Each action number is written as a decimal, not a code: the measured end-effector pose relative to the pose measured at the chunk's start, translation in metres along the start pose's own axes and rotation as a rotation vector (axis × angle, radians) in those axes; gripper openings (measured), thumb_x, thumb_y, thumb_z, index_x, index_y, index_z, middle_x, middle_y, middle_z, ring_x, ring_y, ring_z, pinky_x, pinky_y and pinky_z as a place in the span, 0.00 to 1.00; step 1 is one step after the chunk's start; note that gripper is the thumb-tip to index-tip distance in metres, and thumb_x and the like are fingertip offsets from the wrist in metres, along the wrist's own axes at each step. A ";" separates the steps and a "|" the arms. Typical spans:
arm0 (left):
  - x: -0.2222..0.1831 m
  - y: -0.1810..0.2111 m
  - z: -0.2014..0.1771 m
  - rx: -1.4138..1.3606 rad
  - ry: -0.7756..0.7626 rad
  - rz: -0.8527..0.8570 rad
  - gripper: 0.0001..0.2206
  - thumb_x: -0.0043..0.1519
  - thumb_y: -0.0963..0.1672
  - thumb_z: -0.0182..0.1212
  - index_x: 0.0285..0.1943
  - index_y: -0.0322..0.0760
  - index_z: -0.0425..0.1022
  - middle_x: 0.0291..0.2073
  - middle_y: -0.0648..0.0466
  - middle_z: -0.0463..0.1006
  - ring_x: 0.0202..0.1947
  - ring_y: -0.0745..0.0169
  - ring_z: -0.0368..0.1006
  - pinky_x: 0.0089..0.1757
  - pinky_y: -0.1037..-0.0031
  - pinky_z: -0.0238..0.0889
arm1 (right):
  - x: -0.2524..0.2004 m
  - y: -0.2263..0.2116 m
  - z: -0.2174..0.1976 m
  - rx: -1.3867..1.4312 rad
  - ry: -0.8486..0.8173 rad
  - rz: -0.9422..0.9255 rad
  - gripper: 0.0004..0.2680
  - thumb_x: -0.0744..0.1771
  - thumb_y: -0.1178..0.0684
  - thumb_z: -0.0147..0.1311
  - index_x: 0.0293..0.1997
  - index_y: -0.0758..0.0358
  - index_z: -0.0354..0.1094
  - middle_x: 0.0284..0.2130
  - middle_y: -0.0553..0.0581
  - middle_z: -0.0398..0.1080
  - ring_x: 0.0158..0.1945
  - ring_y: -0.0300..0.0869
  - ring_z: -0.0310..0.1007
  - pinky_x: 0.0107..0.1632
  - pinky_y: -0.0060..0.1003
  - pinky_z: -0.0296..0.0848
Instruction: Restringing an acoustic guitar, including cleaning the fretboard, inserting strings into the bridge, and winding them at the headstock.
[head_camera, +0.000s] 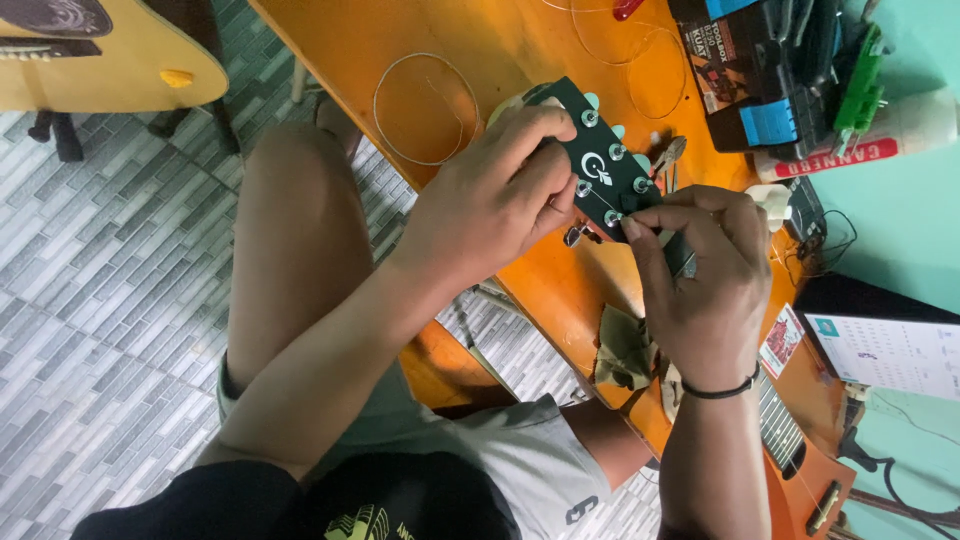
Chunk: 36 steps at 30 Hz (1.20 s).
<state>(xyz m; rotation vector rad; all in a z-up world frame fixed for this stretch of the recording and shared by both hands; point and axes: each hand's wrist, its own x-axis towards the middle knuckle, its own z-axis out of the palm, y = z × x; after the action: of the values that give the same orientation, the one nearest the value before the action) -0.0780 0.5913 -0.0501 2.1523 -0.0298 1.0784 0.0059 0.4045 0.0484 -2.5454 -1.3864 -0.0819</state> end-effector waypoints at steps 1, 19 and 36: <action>-0.001 0.000 0.002 0.020 0.018 -0.004 0.14 0.65 0.33 0.60 0.33 0.35 0.60 0.46 0.47 0.65 0.42 0.53 0.72 0.52 0.66 0.74 | -0.003 0.001 0.002 -0.015 0.032 -0.020 0.02 0.72 0.59 0.62 0.45 0.66 0.76 0.46 0.64 0.68 0.50 0.55 0.69 0.55 0.48 0.65; -0.012 -0.006 0.008 -0.093 -0.053 -0.059 0.17 0.69 0.36 0.68 0.34 0.36 0.60 0.53 0.47 0.69 0.63 0.44 0.75 0.37 0.75 0.77 | -0.050 0.019 -0.005 0.005 0.154 0.087 0.05 0.73 0.57 0.59 0.43 0.69 0.75 0.43 0.65 0.69 0.50 0.54 0.71 0.53 0.48 0.67; 0.009 -0.018 -0.022 -0.200 -0.217 -0.098 0.14 0.66 0.39 0.73 0.33 0.34 0.68 0.51 0.46 0.75 0.59 0.46 0.77 0.46 0.66 0.74 | -0.036 -0.079 0.126 2.001 0.151 0.747 0.07 0.72 0.49 0.46 0.42 0.59 0.62 0.27 0.54 0.68 0.23 0.37 0.65 0.24 0.27 0.63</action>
<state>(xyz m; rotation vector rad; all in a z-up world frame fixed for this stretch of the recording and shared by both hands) -0.0813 0.6206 -0.0454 2.0570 -0.1265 0.7498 -0.0885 0.4461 -0.0655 -0.9880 0.0507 0.7663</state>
